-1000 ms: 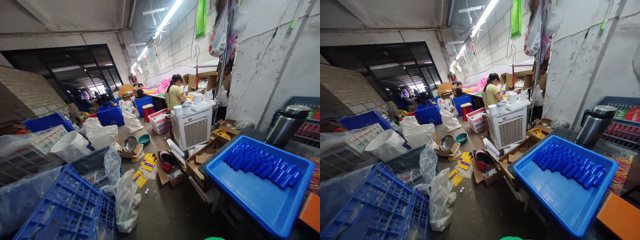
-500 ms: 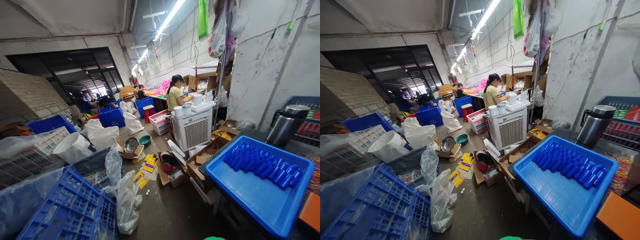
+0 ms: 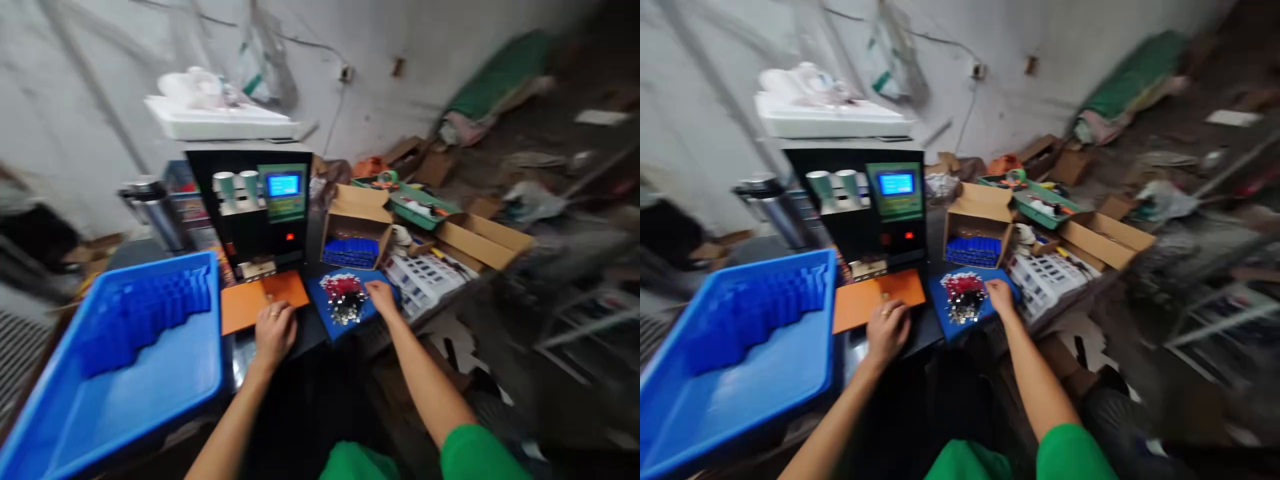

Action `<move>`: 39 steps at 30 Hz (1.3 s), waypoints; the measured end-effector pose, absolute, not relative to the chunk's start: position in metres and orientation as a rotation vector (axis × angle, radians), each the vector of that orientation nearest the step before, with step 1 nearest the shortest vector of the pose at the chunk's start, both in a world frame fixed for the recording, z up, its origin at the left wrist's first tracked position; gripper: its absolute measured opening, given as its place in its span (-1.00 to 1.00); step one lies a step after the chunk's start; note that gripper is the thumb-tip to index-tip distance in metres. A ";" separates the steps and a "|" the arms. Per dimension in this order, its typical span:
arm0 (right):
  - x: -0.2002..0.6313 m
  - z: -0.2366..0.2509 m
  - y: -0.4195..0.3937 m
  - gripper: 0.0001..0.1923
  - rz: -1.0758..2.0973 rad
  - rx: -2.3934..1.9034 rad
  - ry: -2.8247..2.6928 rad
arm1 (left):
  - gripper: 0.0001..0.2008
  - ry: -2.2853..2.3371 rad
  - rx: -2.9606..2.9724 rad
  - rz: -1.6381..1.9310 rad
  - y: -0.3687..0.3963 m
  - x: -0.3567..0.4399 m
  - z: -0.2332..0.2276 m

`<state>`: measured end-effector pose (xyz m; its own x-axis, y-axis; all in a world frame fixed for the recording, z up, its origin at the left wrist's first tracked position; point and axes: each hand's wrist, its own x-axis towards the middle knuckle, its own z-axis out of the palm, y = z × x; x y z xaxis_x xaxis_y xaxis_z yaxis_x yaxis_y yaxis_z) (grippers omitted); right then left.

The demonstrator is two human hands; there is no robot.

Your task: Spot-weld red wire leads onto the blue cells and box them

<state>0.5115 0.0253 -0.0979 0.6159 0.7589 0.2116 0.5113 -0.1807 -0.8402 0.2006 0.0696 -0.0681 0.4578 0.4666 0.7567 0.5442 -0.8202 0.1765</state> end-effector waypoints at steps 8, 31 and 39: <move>0.530 -0.097 0.043 -0.82 0.382 -1.843 -0.957 | -0.87 -0.767 -2.430 -1.295 0.084 0.196 -0.059; 0.532 -0.074 0.072 -0.83 0.293 -2.043 -1.274 | -0.88 -0.813 -2.405 -1.269 0.089 0.201 -0.063; 0.530 -0.073 0.072 -0.87 0.318 -1.994 -1.183 | -0.86 -0.811 -2.408 -1.265 0.088 0.200 -0.063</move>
